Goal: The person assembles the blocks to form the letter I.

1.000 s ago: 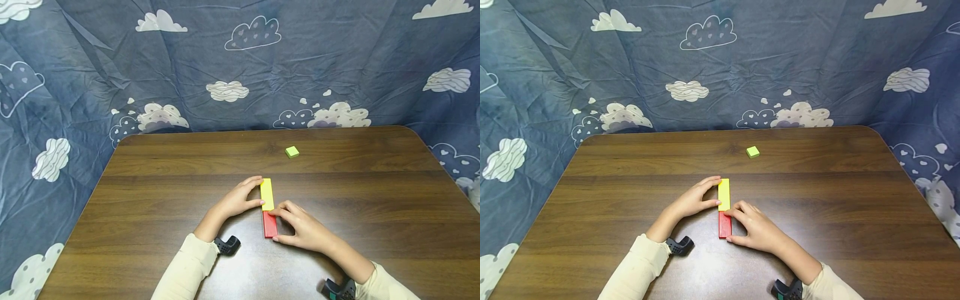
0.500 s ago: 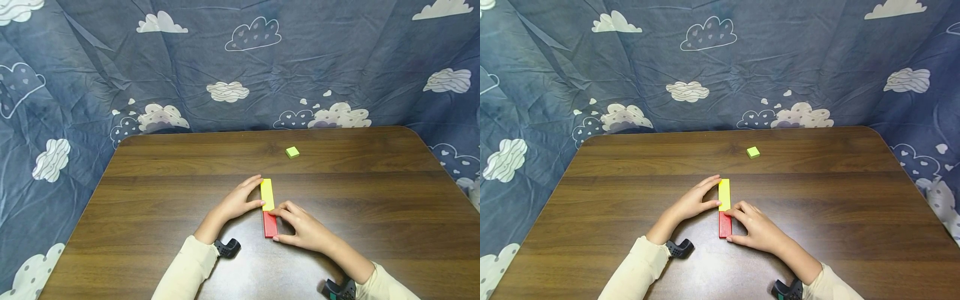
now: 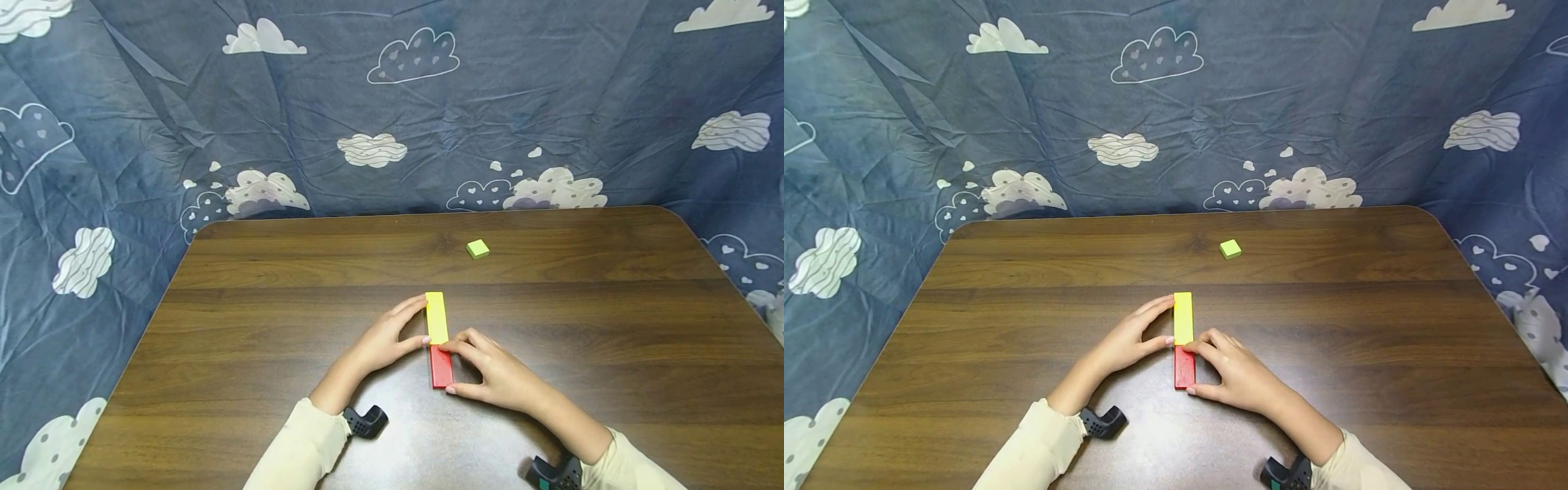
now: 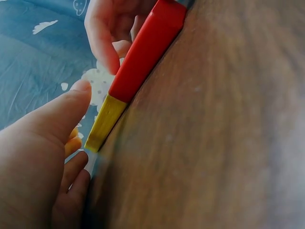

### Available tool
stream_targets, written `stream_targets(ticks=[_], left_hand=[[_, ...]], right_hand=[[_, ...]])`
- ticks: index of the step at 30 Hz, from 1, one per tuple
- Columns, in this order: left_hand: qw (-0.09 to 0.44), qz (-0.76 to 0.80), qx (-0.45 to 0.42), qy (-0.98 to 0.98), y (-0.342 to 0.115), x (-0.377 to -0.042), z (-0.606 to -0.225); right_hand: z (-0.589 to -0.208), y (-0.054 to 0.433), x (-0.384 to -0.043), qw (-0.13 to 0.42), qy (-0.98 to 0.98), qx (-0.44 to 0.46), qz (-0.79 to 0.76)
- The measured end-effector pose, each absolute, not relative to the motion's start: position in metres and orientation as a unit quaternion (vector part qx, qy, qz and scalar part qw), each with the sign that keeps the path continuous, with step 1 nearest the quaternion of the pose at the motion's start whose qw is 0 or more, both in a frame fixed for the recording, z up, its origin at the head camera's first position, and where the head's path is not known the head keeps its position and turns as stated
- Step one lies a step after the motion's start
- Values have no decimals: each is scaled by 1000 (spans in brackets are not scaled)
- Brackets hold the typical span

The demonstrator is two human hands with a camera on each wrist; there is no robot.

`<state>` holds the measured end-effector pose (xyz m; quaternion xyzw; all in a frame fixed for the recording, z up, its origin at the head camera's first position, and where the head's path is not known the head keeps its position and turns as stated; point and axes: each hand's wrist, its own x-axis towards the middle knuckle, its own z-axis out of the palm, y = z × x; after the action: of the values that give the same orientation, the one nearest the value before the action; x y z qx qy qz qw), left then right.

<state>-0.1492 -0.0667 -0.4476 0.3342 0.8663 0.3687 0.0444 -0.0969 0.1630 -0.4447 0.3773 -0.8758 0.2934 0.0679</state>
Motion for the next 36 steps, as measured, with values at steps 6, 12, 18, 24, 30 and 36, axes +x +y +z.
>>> stream_targets(ticks=[6,12,18,24,30,36], left_hand=[[41,358,349,865,-66,-147,-449],[40,357,357,862,-65,-147,-449],[41,340,367,865,-64,-146,-448],[42,321,369,871,-62,-145,-448],[41,323,368,871,-62,-146,-449],[44,331,368,868,-62,-145,-449]], right_hand=[[-446,162,-98,72,-874,380,294],[-445,163,-98,70,-875,378,294],[-444,163,-98,66,-878,374,293],[-444,163,-98,64,-879,372,293],[-441,163,-98,62,-879,363,301],[-431,160,-97,53,-878,346,325]])
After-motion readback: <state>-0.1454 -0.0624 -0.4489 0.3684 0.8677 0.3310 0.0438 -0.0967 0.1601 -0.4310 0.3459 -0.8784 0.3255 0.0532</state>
